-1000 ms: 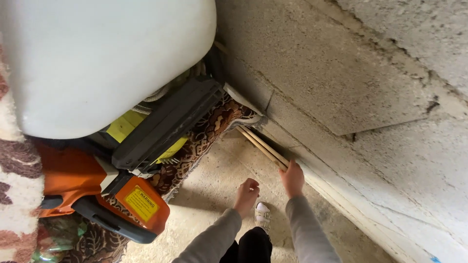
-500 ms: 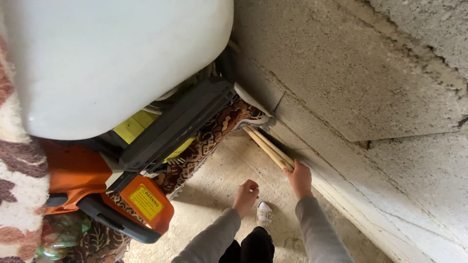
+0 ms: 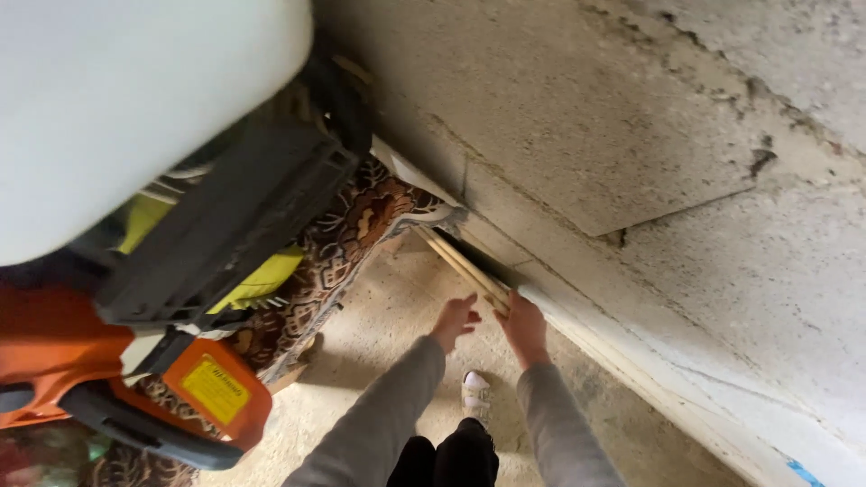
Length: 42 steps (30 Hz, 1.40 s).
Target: The person handles a blue plastic sled and a pink plastic part, then turns over a green wheelbarrow frame and attaches two wheels to the axle by hand.
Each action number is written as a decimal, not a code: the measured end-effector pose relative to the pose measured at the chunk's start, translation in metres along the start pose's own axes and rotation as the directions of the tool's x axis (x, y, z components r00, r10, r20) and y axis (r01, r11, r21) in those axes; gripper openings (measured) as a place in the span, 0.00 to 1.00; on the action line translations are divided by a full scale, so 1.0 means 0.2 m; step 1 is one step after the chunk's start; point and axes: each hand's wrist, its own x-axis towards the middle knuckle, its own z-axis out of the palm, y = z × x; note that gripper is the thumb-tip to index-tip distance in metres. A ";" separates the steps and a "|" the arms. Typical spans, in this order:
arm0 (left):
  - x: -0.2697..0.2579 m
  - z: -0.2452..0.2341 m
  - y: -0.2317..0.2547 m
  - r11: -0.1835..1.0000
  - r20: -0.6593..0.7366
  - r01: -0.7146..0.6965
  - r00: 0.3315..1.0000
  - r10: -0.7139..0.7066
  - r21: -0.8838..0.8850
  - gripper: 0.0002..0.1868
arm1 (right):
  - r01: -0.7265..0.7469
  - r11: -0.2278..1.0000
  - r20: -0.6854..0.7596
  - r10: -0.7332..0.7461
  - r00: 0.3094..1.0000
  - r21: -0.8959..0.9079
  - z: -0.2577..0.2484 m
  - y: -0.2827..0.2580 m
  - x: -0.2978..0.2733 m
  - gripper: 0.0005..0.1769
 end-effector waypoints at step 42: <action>0.40 -0.03 0.52 0.922 -0.383 -0.076 0.894 0.232 0.379 0.19 | -0.329 0.820 0.215 0.256 0.943 0.468 -0.11 -0.21 0.14 0.36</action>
